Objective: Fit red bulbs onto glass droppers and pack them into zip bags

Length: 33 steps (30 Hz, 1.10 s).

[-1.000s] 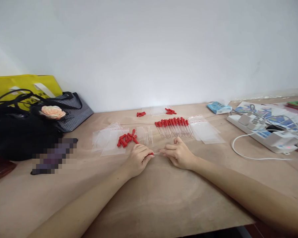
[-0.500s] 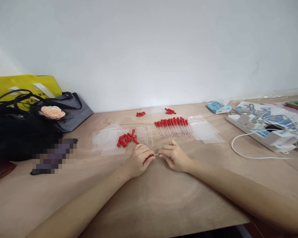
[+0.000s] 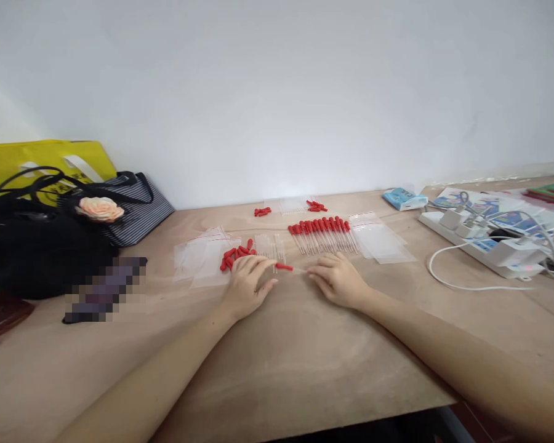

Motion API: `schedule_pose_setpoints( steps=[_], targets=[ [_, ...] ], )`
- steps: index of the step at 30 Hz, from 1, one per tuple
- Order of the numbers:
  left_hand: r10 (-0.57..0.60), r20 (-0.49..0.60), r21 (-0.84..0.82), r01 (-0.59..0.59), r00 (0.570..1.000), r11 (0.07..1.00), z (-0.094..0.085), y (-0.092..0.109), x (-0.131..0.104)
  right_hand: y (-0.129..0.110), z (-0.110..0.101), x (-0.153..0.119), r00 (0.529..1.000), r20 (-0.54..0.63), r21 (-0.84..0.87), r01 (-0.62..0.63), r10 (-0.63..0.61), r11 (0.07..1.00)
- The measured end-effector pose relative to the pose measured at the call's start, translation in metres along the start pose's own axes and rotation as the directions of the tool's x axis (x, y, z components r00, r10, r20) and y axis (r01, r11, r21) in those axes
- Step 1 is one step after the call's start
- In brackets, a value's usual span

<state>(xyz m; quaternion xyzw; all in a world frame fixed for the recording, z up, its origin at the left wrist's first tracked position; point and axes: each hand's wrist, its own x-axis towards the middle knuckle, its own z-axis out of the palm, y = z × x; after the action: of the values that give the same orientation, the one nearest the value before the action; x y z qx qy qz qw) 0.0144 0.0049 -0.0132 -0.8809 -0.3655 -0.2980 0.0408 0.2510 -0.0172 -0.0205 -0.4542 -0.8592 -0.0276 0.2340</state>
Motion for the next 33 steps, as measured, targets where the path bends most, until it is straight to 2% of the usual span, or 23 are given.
schedule_pose_setpoints(
  steps=[2, 4, 6, 9, 12, 17, 22, 24, 26, 30, 33],
  targets=[
    [-0.089, -0.030, 0.045, 0.090, 0.996, 0.995, 0.000, -0.006, -0.001, 0.007, 0.003, 0.005, 0.978, -0.057, 0.053, -0.199, 0.202, 0.979],
    [-0.156, -0.024, 0.070, 0.158, 0.987, 0.985, 0.000, -0.009, -0.002, 0.014, 0.008, 0.015, 0.916, -0.105, 0.119, -0.376, 0.388, 0.919],
    [-0.210, -0.016, 0.090, 0.211, 0.977, 0.973, 0.000, -0.009, -0.002, 0.020, 0.014, 0.030, 0.844, -0.125, 0.159, -0.502, 0.522, 0.850],
    [-0.246, -0.002, 0.102, 0.244, 0.969, 0.964, 0.001, -0.009, -0.003, 0.024, 0.023, 0.053, 0.763, -0.144, 0.158, -0.611, 0.631, 0.775],
    [-0.243, 0.009, 0.095, 0.241, 0.970, 0.966, 0.002, -0.010, -0.004, 0.024, 0.031, 0.072, 0.723, -0.165, 0.117, -0.661, 0.671, 0.741],
    [-0.238, 0.014, 0.101, 0.236, 0.971, 0.967, 0.002, -0.012, -0.004, 0.023, 0.039, 0.083, 0.723, -0.146, 0.036, -0.678, 0.675, 0.734],
    [-0.330, -0.082, 0.200, 0.339, 0.941, 0.919, -0.001, -0.017, -0.001, 0.012, 0.037, 0.081, 0.773, -0.161, 0.013, -0.619, 0.613, 0.785],
    [-0.340, -0.123, 0.258, 0.361, 0.932, 0.896, -0.002, -0.021, 0.001, 0.002, 0.036, 0.082, 0.802, -0.119, -0.005, -0.590, 0.585, 0.807],
    [-0.322, -0.134, 0.302, 0.348, 0.937, 0.887, -0.001, -0.024, 0.003, -0.009, 0.035, 0.085, 0.812, -0.040, -0.027, -0.584, 0.583, 0.811],
    [-0.260, -0.094, 0.337, 0.276, 0.961, 0.900, 0.001, -0.030, 0.006, -0.025, 0.035, 0.095, 0.771, 0.126, -0.059, -0.622, 0.624, 0.781],
    [-0.201, -0.063, 0.350, 0.210, 0.978, 0.913, 0.002, -0.034, 0.007, -0.029, 0.034, 0.102, 0.746, 0.161, -0.063, -0.646, 0.646, 0.761]
  ],
)
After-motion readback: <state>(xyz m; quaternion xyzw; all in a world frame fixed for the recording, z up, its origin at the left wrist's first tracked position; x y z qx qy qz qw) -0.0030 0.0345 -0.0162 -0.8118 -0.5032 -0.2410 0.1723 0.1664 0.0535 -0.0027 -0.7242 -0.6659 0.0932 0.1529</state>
